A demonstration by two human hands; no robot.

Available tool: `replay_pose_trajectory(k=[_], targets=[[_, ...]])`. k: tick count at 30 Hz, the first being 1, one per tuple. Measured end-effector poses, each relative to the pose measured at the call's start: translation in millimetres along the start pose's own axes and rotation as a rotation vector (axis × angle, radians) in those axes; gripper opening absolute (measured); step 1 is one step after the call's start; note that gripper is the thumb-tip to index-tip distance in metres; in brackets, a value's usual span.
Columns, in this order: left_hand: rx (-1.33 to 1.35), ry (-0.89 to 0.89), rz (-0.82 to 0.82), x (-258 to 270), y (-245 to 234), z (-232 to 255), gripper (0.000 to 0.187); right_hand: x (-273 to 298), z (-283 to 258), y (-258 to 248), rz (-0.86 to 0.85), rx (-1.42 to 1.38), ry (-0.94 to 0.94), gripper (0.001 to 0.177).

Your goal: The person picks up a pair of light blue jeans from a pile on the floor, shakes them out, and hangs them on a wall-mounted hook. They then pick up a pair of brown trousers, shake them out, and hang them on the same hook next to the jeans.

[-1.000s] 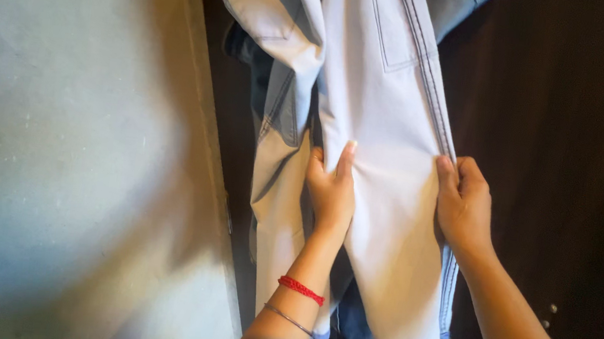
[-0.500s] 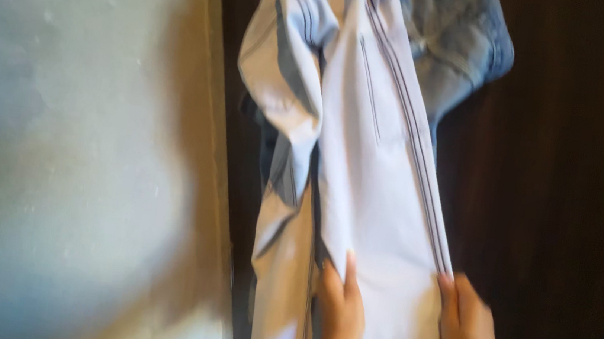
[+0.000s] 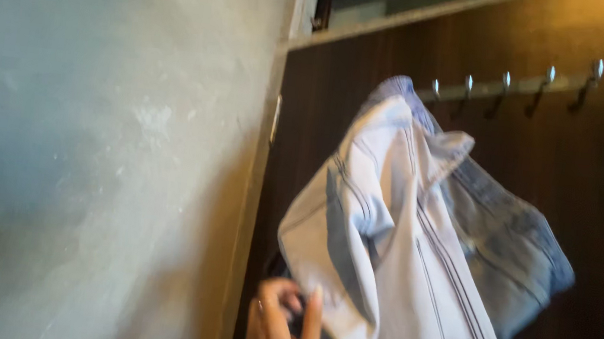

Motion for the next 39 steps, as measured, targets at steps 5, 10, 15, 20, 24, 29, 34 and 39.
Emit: replay_pose_trajectory(k=[5, 10, 15, 20, 24, 29, 34, 39], targets=[[0.169, -0.453, -0.243, -113, 6, 45, 0.093, -27, -136, -114, 0.370, -0.065, -0.360, 0.024], [0.563, -0.706, -0.613, -155, 31, 24, 0.106, -70, -225, -181, 0.616, 0.080, -0.431, 0.032], [0.693, -0.454, -0.680, -200, 48, -16, 0.052, -151, -220, -184, 0.500, -0.213, 0.192, 0.086], [0.643, 0.024, -0.164, -270, 71, -18, 0.048, -211, -188, -159, 0.365, -0.491, 0.230, 0.080], [0.341, 0.422, 0.017, -322, 93, -14, 0.040, -219, -183, -163, 0.531, -0.141, 0.078, 0.051], [0.067, 0.550, 0.261, -352, 121, 8, 0.049, -211, -175, -223, 0.653, 0.287, 0.053, 0.046], [-0.144, 0.681, 0.273, -340, 167, 40, 0.068, -245, -137, -235, 0.556, 0.335, 0.085, 0.057], [-0.057, 0.576, 0.089, -309, 192, 32, 0.076, -251, -121, -217, 0.566, 0.332, 0.008, 0.068]])
Point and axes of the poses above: each hand's wrist, its own x-axis away from the middle knuckle, its own y-axis out of the palm, z = x × y, the point moved 2 cm from there along -x, towards the middle knuckle, and after that the axes turned 3 degrees about z, right-handed, at the moved point
